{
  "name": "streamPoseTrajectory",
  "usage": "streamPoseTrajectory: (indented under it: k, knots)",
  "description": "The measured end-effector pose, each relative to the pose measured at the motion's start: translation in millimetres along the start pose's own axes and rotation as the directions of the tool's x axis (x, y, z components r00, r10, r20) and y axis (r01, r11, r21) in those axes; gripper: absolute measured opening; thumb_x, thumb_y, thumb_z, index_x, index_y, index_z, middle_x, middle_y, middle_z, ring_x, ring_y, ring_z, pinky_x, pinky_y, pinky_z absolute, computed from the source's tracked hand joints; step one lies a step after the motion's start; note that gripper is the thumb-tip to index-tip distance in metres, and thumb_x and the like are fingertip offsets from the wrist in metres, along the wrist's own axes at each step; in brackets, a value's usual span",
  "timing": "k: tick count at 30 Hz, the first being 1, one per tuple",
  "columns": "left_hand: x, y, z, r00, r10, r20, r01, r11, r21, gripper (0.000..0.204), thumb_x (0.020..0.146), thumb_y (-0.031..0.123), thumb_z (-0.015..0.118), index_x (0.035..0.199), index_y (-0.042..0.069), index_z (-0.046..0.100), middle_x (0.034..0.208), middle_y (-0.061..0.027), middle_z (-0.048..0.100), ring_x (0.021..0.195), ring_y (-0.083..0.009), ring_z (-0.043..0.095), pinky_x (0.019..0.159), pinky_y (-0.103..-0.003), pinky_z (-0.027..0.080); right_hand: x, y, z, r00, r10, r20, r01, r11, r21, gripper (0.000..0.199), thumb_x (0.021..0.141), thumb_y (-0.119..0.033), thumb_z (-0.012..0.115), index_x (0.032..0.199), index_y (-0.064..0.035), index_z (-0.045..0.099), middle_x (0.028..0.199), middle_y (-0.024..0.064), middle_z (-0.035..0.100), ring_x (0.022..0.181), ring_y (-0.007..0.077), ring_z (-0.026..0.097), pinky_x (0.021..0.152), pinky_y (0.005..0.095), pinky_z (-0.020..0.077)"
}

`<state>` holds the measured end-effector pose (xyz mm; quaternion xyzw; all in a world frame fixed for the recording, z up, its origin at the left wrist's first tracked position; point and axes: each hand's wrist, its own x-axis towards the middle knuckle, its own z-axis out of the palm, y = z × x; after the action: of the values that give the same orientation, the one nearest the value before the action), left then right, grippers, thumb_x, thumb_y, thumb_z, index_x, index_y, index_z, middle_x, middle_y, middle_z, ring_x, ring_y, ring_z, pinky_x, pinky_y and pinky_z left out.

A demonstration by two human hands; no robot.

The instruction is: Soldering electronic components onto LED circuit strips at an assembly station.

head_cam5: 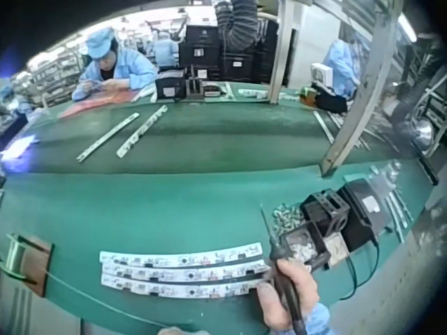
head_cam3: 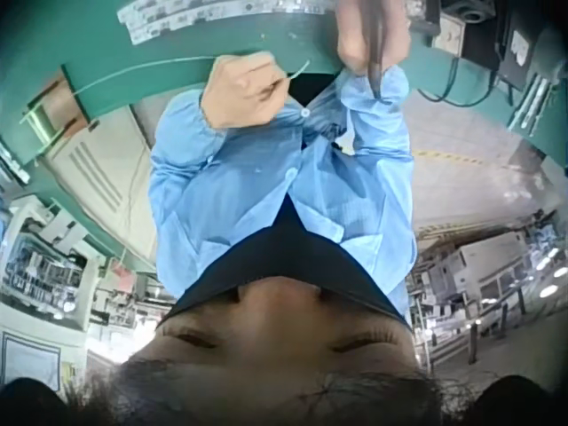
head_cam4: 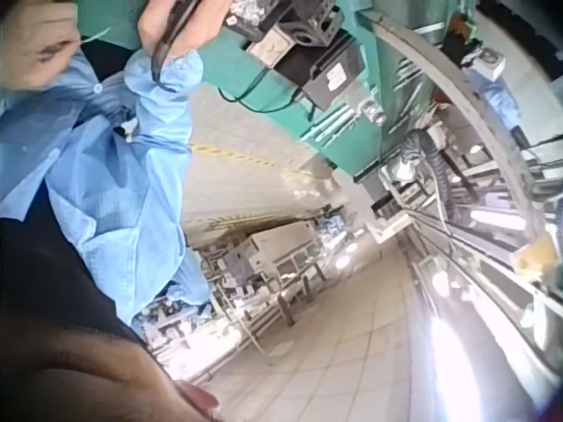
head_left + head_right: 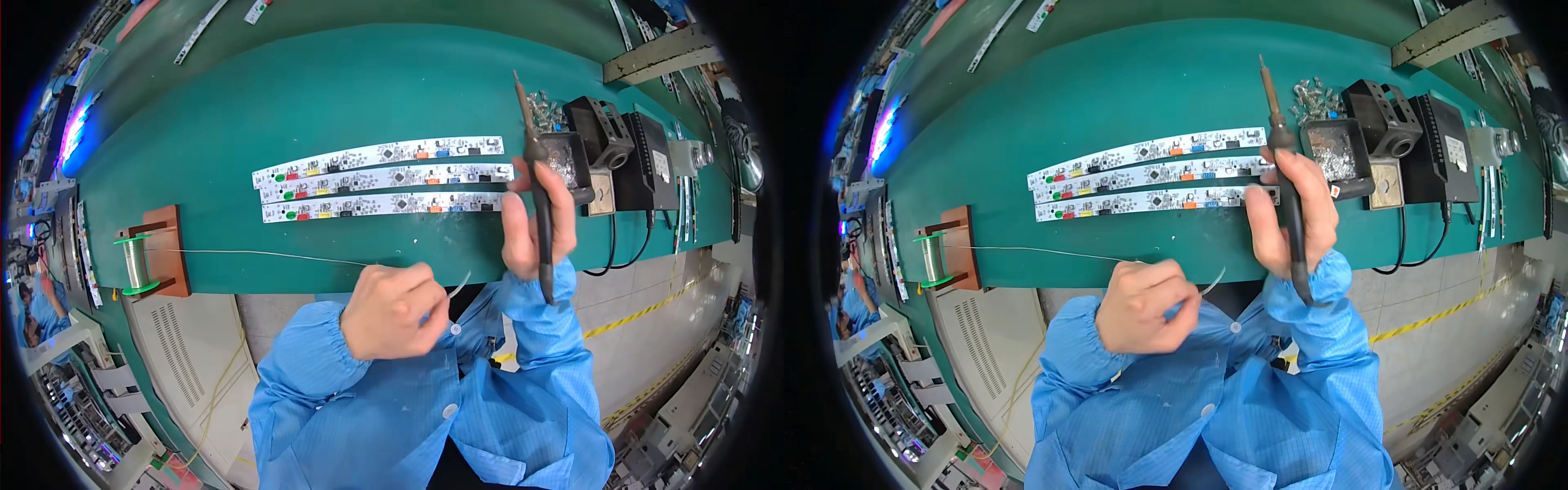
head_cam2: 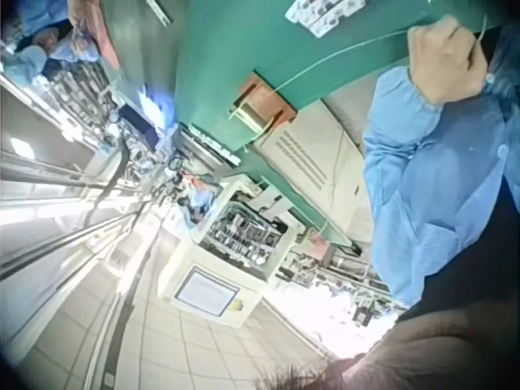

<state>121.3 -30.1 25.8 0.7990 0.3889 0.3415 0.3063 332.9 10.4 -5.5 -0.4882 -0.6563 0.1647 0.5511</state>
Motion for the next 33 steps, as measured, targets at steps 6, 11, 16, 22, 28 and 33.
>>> streamPoseTrajectory:
  k: [6,11,16,22,28,33]
  knots:
    - [17.1,-27.6,-8.9,0.994,0.096,-0.056,-0.107,0.959,-0.262,0.012,0.07,-0.005,0.07,0.079,0.002,0.066,0.071,-0.0083,0.062,0.061,-0.0233,0.058,0.051,-0.031,0.043,-47.9,-26.3,-5.7,0.974,0.001,0.228,-0.066,0.958,0.277,0.058,0.089,-0.02,0.067,0.139,-0.0041,0.042,0.125,0.0281,0.055,0.091,0.0247,0.059,0.086,0.0404,0.0478]
    - [19.6,-21.3,-1.1,0.999,0.038,-0.028,-0.047,0.884,-0.465,0.01,0.077,-0.002,0.071,0.084,0.003,0.068,0.076,-0.0085,0.063,0.061,-0.0211,0.061,0.052,-0.029,0.046,-60.8,-30.2,6.6,0.985,0.124,0.12,-0.16,0.919,0.359,0.063,0.09,-0.02,0.067,0.143,-0.0047,0.036,0.126,0.0272,0.056,0.092,0.0234,0.058,0.084,0.041,0.0478]
    - [6.3,0.5,10.6,0.996,0.027,-0.08,-0.048,0.96,-0.276,0.015,0.076,0.002,0.075,0.09,0.004,0.069,0.076,-0.0041,0.062,0.056,-0.0178,0.058,0.046,-0.032,0.041,-60.1,-49.5,-2.1,0.966,0.188,0.179,-0.251,0.851,0.461,0.059,0.092,-0.006,0.063,0.144,-0.0125,0.036,0.126,0.0273,0.056,0.069,0.0165,0.059,0.06,0.0312,0.051]
    - [-9.4,2.6,1.7,0.993,-0.106,-0.044,0.102,0.991,-0.086,0.02,0.074,-0.003,0.073,0.093,0.001,0.069,0.074,-0.0066,0.063,0.057,-0.02,0.06,0.049,-0.031,0.046,-49.8,-38.3,-12.0,0.989,0.047,0.143,-0.075,0.977,0.198,0.066,0.086,0.009,0.061,0.143,-0.0148,0.038,0.13,0.0307,0.05,0.069,0.0151,0.061,0.059,0.0266,0.0517]
    - [-2.9,-8.0,6.0,0.992,-0.074,-0.105,0.079,0.996,0.044,0.023,0.072,-0.006,0.073,0.095,-0.002,0.068,0.077,-0.0094,0.063,0.062,-0.024,0.062,0.054,-0.032,0.049,-40.6,-4.2,-22.1,0.999,0.018,-0.051,-0.015,0.999,0.045,0.06,0.088,0.006,0.059,0.142,-0.0087,0.04,0.124,0.0295,0.057,0.071,0.0142,0.061,0.063,0.0268,0.0521]
    - [14.8,-9.4,7.6,1.0,0.009,0.013,-0.011,0.993,0.116,0.029,0.068,-0.002,0.075,0.097,-0.001,0.068,0.084,-0.0107,0.064,0.07,-0.0257,0.063,0.059,-0.034,0.05,-48.2,10.5,-29.7,0.988,0.095,-0.123,-0.081,0.99,0.112,0.059,0.088,0.004,0.062,0.141,-0.0065,0.039,0.128,0.0309,0.05,0.076,0.0167,0.059,0.075,0.0314,0.0508]
